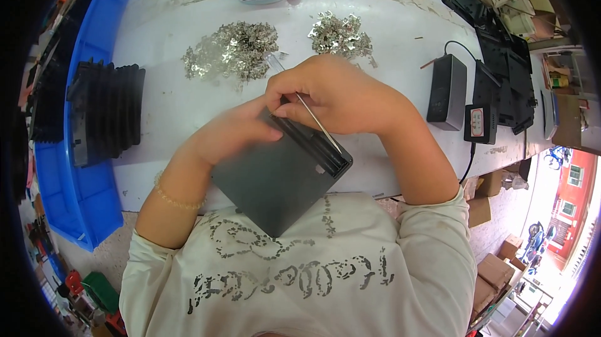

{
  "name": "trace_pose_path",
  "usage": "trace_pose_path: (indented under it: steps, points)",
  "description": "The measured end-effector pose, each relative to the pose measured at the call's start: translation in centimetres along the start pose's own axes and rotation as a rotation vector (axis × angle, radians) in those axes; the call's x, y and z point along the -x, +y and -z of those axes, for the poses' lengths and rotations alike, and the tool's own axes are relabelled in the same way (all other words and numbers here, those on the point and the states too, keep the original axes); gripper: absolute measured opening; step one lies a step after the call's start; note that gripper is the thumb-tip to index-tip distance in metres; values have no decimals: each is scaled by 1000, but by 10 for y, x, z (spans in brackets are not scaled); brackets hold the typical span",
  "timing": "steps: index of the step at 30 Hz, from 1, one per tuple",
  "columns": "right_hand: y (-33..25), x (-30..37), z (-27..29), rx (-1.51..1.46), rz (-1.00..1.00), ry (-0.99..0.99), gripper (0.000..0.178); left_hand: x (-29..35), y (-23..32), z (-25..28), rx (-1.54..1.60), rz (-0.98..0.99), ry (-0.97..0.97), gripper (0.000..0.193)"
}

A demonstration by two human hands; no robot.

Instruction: The person assembles finished components by inserting small metal clips into black plastic housings using a manual screwdriver tool at a factory workbench.

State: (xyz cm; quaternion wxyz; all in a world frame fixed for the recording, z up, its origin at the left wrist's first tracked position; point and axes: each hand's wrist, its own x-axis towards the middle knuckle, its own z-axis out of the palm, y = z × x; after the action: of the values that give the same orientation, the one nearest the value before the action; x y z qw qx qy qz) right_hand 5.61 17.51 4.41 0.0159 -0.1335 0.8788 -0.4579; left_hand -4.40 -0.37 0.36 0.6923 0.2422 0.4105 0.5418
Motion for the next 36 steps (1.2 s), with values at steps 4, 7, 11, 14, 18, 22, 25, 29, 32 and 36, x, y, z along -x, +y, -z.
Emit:
trace_pose_path:
  steps: [4,7,11,14,18,22,25,29,32,36]
  points:
    - [-2,1,2,43,-4,-19,5,0,-3,-1,39,11,7,57]
    - [-3,2,2,113,1,-33,6,-3,-7,3,106,9,-5,55]
    - [-8,1,3,161,27,-5,7,-4,-10,4,201,1,-22,52]
    - [-6,2,-1,185,43,15,7,-3,-7,2,228,-4,-20,52]
    - [-9,1,-5,243,118,96,7,-4,-9,5,226,-18,-78,51]
    - [-11,0,-5,272,124,106,8,-4,-6,6,225,-34,-114,51]
    - [-16,1,-1,350,95,58,5,-5,-8,7,228,-37,-134,50]
    - [-17,5,4,408,81,196,13,-3,-2,-2,307,11,-49,44]
    - [-18,9,14,362,65,294,29,-6,-4,2,193,-68,-128,39]
    - [-37,20,23,145,35,353,48,-8,-6,0,295,-26,-76,37]
